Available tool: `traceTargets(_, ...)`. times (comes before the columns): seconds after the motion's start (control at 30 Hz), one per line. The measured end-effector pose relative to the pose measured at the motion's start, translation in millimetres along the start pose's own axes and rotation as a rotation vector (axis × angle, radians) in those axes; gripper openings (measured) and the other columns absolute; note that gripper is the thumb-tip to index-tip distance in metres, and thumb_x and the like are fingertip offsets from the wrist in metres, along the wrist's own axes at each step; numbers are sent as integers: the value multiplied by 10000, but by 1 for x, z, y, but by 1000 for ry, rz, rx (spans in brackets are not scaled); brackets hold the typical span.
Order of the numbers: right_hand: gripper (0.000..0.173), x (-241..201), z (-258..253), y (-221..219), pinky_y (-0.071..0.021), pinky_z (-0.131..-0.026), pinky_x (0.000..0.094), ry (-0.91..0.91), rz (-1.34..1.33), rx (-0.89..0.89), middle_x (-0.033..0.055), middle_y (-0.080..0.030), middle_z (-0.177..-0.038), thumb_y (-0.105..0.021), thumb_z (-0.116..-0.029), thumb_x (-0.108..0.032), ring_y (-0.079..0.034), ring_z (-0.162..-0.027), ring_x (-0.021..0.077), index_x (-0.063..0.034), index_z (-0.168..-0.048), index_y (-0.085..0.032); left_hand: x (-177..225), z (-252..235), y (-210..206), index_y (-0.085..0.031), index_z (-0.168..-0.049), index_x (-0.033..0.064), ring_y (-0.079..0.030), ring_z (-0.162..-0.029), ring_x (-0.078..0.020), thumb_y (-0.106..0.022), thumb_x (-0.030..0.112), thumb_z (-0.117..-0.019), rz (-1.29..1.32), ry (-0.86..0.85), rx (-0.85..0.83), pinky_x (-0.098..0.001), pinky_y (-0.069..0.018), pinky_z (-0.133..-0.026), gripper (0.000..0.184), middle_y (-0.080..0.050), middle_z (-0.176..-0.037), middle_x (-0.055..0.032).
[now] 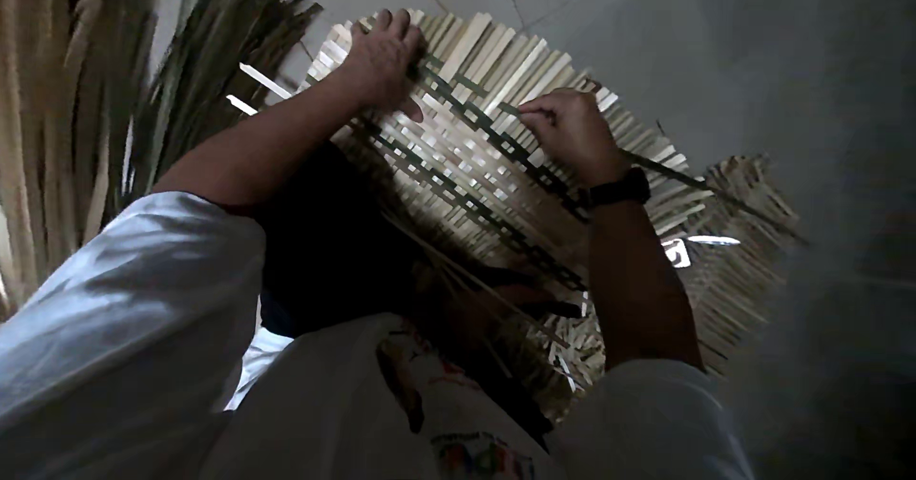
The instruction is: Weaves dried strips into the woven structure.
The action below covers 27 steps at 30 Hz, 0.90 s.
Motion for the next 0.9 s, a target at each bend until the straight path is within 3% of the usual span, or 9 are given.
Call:
traceTargets(0.03, 275, 9, -6, -16, -538, -940, 543, 97, -120, 98, 267, -682, -1166, -532, -1057, -126, -681, -1046, 397, 30, -1187, -718, 1, -1, 0, -451, -1485, 18, -336, -1428, -531, -868, 611, -706, -11, 12, -11, -778, -331, -1027, 1064, -374, -1539, -286)
traceTargets(0.17, 265, 5, -18, -31, -481, -1011, 607, 10, -98, -91, 260, -654, -1235, -533, -1054, -121, -625, -1182, 436, 3, -1207, -710, 1, -4, 1, -445, -1481, 10, -325, -1432, -541, -893, 581, -686, -16, 35, -3, -805, -295, -1027, 1077, -388, -1524, -303)
traceTargets(0.43, 270, 3, -8, -30, -503, -1007, 563, -47, -173, -59, 229, -663, -1242, -547, -1052, -141, -652, -1156, 385, -16, -1238, -697, 6, 0, 4, -441, -1492, -3, -313, -1428, -575, -892, 567, -703, -44, 45, -28, -824, -273, -1038, 1073, -368, -1537, -332)
traceTargets(0.5, 406, 17, 17, -29, -546, -941, 533, -51, -339, -97, 211, -672, -1213, -659, -999, -153, -685, -1033, 340, -69, -1394, -615, 6, 9, 8, -477, -1461, -5, -332, -1419, -571, -884, 555, -723, -26, 25, 14, -819, -284, -1038, 1012, -388, -1518, -335)
traceTargets(0.6, 771, 49, 74, -19, -543, -874, 615, -214, -320, -156, 247, -653, -1208, -787, -896, -89, -669, -992, 426, -169, -1569, -418, 31, 26, 20, -470, -1452, -61, -259, -1454, -588, -839, 468, -813, -7, -63, 117, -808, -195, -1102, 908, -308, -1567, -361)
traceTargets(0.67, 565, 59, 95, 5, -490, -910, 711, -339, -100, -37, 304, -650, -1236, -671, -968, -86, -639, -1101, 526, -113, -1508, -504, 84, 31, 14, -419, -1500, -49, -278, -1457, -583, -799, 455, -853, 11, -277, 164, -746, -198, -1161, 904, -323, -1558, -379)
traceTargets(0.77, 379, 26, 92, 48, -361, -1080, 673, -247, 120, 259, 263, -652, -1288, -516, -1015, -21, -594, -1236, 475, -64, -1373, -633, 177, 16, -13, -363, -1552, -19, -433, -1426, -445, -732, 344, -946, 180, -551, 130, -562, -343, -1182, 797, -455, -1516, -290)
traceTargets(0.83, 348, 5, 88, 72, -307, -1125, 673, -17, 142, 493, 202, -694, -1229, -508, -996, 55, -608, -1235, 433, -74, -1249, -710, 200, -21, -13, -369, -1537, -50, -560, -1333, -352, -592, 207, -1029, 453, -448, 118, -474, -426, -1142, 611, -559, -1429, -261)
traceTargets(0.9, 339, 13, 92, 72, -367, -1098, 598, 46, 53, 638, 141, -714, -1217, -509, -999, 42, -630, -1212, 371, -100, -1199, -743, 190, -58, -24, -377, -1532, -43, -586, -1299, -288, -449, 202, -1086, 703, -216, 48, -411, -448, -1114, 513, -567, -1421, -251)
Point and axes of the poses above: each hand's wrist, its own z-axis away from the middle knuckle, its own y-axis out of the back of the hand, x = y × z, the point moved 8 cm from there along -z, towards the middle knuckle
